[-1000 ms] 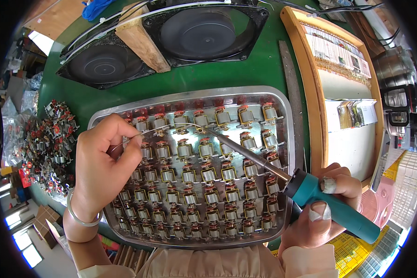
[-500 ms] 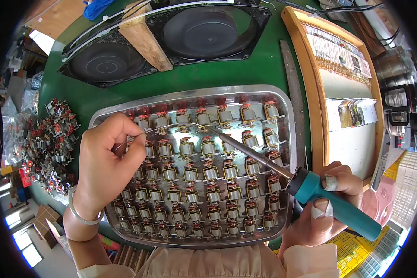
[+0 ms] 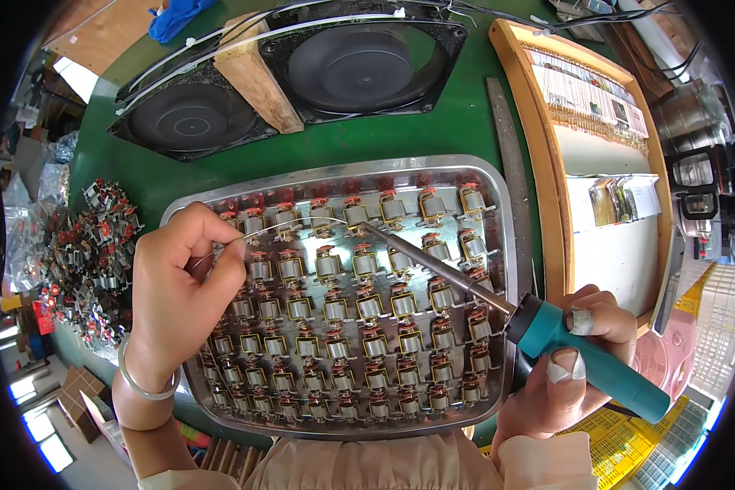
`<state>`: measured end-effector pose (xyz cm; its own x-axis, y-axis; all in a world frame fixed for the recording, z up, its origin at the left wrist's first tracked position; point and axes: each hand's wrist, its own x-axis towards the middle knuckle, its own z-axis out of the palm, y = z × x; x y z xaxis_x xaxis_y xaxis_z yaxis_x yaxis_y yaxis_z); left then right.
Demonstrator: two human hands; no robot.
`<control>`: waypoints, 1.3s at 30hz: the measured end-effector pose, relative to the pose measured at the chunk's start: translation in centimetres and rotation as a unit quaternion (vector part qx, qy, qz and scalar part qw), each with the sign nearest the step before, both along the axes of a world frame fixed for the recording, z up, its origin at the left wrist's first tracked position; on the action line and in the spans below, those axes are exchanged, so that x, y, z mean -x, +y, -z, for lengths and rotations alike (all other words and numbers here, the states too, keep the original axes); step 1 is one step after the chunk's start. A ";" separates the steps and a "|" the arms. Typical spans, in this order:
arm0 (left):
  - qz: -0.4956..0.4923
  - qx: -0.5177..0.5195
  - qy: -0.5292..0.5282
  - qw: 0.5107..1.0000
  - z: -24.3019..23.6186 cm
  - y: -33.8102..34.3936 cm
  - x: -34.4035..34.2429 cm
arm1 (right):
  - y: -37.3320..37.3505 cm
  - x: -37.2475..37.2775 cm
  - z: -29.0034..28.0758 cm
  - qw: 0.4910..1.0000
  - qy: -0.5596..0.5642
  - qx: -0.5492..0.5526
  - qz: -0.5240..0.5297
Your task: Soldering wires to small electrical components arranged in a tray at a workbench.
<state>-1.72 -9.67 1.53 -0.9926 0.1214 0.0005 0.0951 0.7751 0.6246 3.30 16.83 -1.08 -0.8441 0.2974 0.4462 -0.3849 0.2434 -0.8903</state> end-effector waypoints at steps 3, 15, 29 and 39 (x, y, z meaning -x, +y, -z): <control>0.009 -0.012 0.027 1.000 0.3 0.0 -0.1 | 0.0 0.0 0.1 1.000 -0.004 -0.006 -0.003; 0.027 -0.017 0.024 0.999 0.6 0.6 0.3 | 0.3 -0.1 0.1 0.999 -0.016 -0.030 -0.007; 0.008 -0.017 0.013 1.000 -0.1 0.1 0.2 | 0.1 -0.1 -0.3 1.000 0.001 -0.010 -0.005; -0.008 -0.007 0.036 0.999 0.1 -1.1 -0.3 | -0.6 -0.4 -1.2 1.000 -0.017 -0.010 -0.003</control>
